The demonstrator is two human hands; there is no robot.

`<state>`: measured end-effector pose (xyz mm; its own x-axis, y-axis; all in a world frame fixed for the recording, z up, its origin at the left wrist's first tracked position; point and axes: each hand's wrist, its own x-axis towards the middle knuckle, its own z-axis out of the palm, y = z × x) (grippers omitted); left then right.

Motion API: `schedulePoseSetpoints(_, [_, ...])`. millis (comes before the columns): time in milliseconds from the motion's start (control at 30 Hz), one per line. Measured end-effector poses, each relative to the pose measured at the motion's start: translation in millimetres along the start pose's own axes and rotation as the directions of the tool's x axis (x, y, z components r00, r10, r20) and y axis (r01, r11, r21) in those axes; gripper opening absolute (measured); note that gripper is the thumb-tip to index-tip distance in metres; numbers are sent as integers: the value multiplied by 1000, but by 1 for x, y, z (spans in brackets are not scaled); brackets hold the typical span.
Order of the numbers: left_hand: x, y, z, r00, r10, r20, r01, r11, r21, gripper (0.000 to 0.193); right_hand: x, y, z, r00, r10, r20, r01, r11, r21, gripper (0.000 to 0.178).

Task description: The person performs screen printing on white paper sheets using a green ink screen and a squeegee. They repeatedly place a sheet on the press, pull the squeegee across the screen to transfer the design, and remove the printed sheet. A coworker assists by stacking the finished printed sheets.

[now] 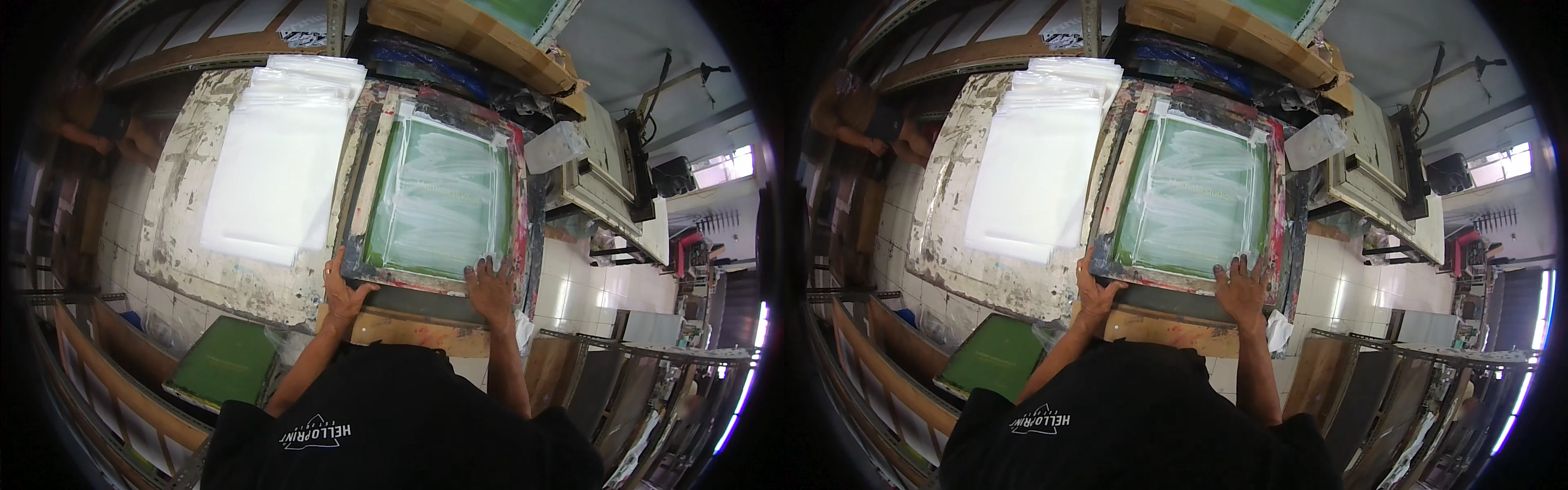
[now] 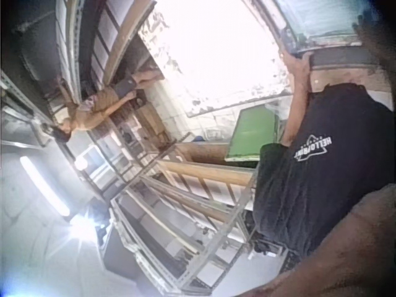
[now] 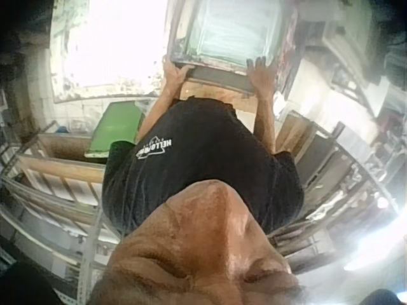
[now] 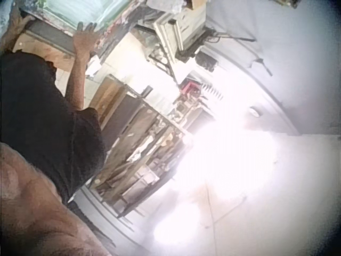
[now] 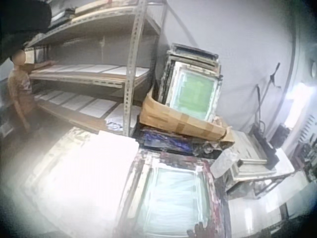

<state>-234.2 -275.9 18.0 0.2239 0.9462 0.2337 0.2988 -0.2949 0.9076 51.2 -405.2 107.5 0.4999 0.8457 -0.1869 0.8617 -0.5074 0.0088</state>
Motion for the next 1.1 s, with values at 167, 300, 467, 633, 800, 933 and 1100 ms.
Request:
schedulePoseSetpoints(167, [-1,-2,1,1000,-21,17,21,999,-39,114,47,-89,2,946,-323,-34,322,919,228,70])
schedulePoseSetpoints(300, [-1,-4,2,998,-54,22,55,998,-36,114,116,-95,19,928,-317,-194,331,943,45,72])
schedulePoseSetpoints(467, [-1,7,-3,993,-101,62,103,995,-17,112,187,-5,33,950,138,-282,-140,990,13,69])
schedulePoseSetpoints(633, [0,5,-4,997,-64,47,65,998,-1,112,210,-124,21,929,-274,-250,317,935,155,61])
schedulePoseSetpoints(800, [0,3,-4,997,-45,55,44,999,14,113,283,-86,15,937,-247,-249,253,968,-10,60])
schedulePoseSetpoints(933, [1,5,-1,997,-52,55,53,998,-18,113,290,15,16,972,28,-231,-56,992,-112,59])
schedulePoseSetpoints(1100, [0,6,-1,999,-35,39,34,999,9,112,185,25,21,966,86,-245,-136,971,-195,49])
